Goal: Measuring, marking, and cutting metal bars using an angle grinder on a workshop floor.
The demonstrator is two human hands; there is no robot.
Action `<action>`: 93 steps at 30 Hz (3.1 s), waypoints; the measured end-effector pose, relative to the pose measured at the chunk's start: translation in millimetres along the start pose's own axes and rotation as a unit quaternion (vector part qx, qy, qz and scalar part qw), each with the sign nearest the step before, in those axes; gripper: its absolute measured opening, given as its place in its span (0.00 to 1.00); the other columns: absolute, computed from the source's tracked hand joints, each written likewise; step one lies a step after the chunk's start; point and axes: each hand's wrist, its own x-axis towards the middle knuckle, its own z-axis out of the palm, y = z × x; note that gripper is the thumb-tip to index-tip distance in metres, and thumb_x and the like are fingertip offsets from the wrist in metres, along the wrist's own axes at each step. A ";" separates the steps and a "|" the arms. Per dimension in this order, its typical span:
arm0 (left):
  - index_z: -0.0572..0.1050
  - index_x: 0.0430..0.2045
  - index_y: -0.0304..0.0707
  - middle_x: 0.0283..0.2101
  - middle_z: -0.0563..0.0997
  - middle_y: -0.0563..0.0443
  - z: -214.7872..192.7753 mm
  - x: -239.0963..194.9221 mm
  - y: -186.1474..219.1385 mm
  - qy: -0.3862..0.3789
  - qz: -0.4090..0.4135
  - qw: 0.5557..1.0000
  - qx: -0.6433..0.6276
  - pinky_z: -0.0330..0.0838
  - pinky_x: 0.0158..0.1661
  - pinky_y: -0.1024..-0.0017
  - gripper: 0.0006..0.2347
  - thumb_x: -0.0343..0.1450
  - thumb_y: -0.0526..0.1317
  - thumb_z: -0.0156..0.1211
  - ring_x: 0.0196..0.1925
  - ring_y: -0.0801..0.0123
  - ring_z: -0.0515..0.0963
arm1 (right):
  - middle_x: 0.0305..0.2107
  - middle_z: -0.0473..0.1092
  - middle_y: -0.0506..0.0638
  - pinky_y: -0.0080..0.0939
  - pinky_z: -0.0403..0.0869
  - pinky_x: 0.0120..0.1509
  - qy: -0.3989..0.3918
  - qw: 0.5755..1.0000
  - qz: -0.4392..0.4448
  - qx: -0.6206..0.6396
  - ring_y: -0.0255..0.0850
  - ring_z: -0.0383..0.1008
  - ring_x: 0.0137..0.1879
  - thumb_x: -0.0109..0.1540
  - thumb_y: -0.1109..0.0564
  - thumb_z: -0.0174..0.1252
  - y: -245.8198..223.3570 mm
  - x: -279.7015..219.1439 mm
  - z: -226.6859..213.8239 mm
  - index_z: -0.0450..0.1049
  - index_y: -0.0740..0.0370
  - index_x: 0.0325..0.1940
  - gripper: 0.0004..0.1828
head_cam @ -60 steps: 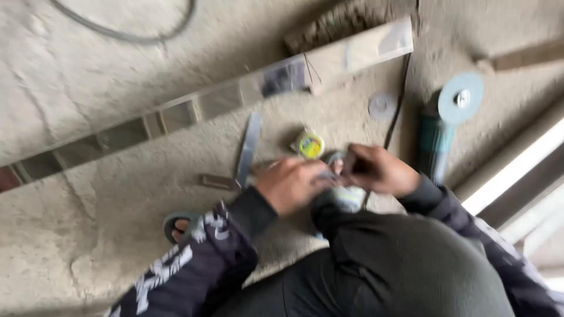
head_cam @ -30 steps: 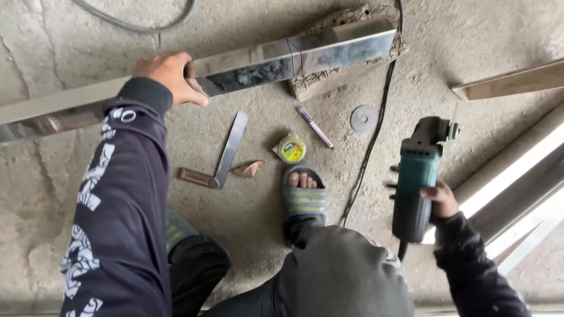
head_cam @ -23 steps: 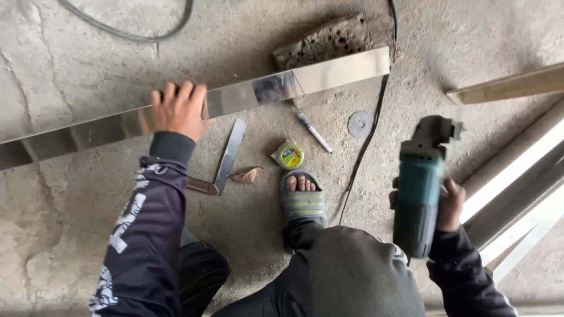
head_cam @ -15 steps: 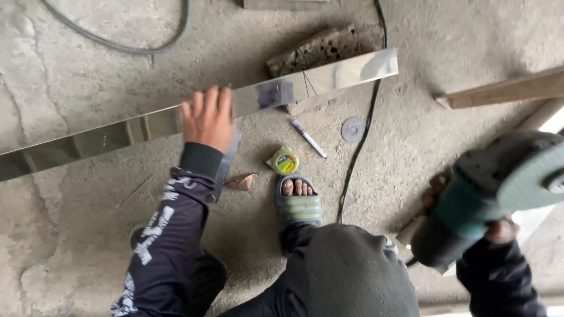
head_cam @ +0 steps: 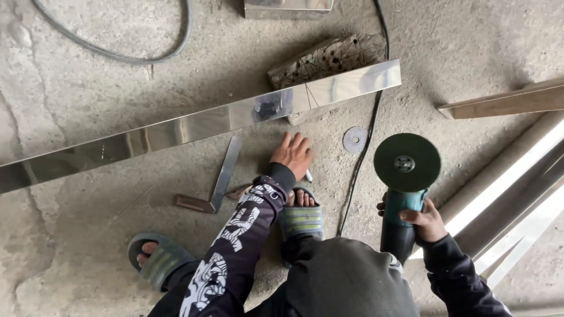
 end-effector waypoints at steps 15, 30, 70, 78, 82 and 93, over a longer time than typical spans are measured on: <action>0.70 0.41 0.41 0.46 0.68 0.42 -39.7 -37.8 25.3 0.122 0.058 0.990 0.044 0.60 0.59 0.41 0.06 0.78 0.41 0.50 0.57 0.49 0.67 | 0.39 0.78 0.73 0.58 0.79 0.50 -0.153 0.957 -0.057 0.238 0.57 0.83 0.43 0.64 0.43 0.57 0.8 3.2 2.1 0.74 0.78 0.54 0.31; 0.76 0.51 0.52 0.45 0.78 0.54 -128.6 -230.3 -124.8 0.118 0.009 0.957 0.265 0.68 0.43 0.66 0.15 0.70 0.42 0.53 0.43 0.64 0.77 | 0.50 0.71 0.71 0.56 0.81 0.50 -0.183 0.900 0.001 0.396 0.61 0.78 0.46 0.64 0.35 0.63 -15.9 -2.4 39.8 0.63 0.77 0.66 0.44; 0.76 0.55 0.59 0.27 0.84 0.58 -119.3 -111.1 -172.8 -0.024 -0.191 0.981 0.015 0.78 0.22 0.62 0.29 0.61 0.67 0.58 0.21 0.58 0.82 | 0.39 0.74 0.54 0.44 0.75 0.47 -0.154 0.890 0.076 -0.423 0.45 0.73 0.43 0.50 0.52 0.65 -116.3 95.5 38.5 0.71 0.67 0.52 0.29; 0.76 0.53 0.60 0.26 0.83 0.58 -121.0 -111.8 -172.3 -0.008 -0.184 0.983 0.019 0.76 0.20 0.63 0.27 0.62 0.64 0.56 0.19 0.58 0.81 | 0.35 0.72 0.53 0.43 0.73 0.44 -0.153 0.884 0.079 -0.435 0.45 0.72 0.40 0.51 0.49 0.65 -113.9 96.4 41.3 0.70 0.66 0.47 0.26; 0.77 0.50 0.60 0.26 0.83 0.58 -120.4 -111.7 -172.0 -0.001 -0.186 0.982 0.017 0.76 0.22 0.61 0.26 0.61 0.64 0.57 0.19 0.56 0.82 | 0.35 0.73 0.52 0.43 0.73 0.46 -0.147 0.885 0.078 -0.435 0.43 0.72 0.41 0.52 0.51 0.66 -114.6 95.8 43.8 0.72 0.66 0.48 0.25; 0.75 0.55 0.59 0.29 0.85 0.56 -122.2 -109.0 -172.9 -0.029 -0.192 0.981 -0.003 0.79 0.25 0.58 0.28 0.60 0.61 0.56 0.22 0.52 0.84 | 0.34 0.73 0.52 0.43 0.73 0.44 -0.136 0.874 0.092 -0.457 0.44 0.73 0.39 0.50 0.51 0.66 -117.2 98.6 45.2 0.73 0.66 0.46 0.25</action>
